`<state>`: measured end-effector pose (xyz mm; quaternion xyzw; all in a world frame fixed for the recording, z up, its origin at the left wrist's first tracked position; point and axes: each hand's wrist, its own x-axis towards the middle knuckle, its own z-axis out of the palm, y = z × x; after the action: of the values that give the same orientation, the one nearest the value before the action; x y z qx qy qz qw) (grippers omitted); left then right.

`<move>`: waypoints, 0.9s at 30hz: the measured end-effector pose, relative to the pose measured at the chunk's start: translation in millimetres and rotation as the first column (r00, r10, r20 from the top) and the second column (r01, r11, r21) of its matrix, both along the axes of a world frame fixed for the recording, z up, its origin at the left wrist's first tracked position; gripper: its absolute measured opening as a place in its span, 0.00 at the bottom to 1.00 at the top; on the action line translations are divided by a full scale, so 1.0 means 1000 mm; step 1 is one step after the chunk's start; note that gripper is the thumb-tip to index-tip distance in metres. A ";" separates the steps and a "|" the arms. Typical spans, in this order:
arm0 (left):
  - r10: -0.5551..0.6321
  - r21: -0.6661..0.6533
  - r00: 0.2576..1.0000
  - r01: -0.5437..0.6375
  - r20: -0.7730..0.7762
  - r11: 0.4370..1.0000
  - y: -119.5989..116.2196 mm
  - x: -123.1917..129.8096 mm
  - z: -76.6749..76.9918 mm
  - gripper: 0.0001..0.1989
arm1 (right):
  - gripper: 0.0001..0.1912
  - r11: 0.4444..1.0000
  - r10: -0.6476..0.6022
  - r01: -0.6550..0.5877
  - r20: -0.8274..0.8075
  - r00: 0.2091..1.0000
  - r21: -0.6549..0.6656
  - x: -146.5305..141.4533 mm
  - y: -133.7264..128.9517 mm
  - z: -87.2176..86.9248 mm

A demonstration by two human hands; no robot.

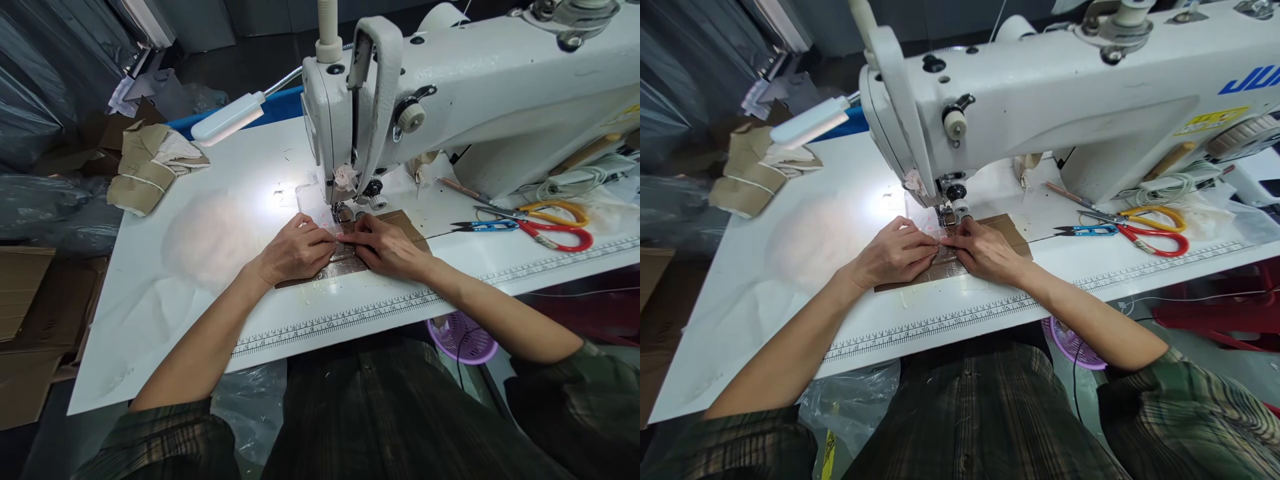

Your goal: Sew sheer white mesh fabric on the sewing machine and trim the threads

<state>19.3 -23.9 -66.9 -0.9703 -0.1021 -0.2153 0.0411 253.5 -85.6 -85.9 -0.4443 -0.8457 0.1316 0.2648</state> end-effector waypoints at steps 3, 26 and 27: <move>0.002 -0.009 1.000 -0.002 -0.006 1.000 -0.001 0.000 0.001 0.09 | 0.21 1.000 -0.006 0.006 0.008 1.000 0.018 0.000 0.000 0.000; 0.063 -0.105 0.997 -0.069 -0.052 0.992 -0.002 -0.001 0.008 0.12 | 0.22 0.999 -0.044 0.042 0.284 0.958 0.013 -0.008 0.001 0.015; 0.074 -0.111 0.995 -0.080 -0.063 0.991 -0.001 -0.001 0.008 0.13 | 0.22 0.999 -0.045 0.043 0.293 0.955 0.012 -0.009 0.001 0.016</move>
<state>18.8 -25.3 -58.7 -0.9723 -0.1503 -0.1789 -0.0026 244.9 -84.4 -70.0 -0.4769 -0.8658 0.0561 0.1405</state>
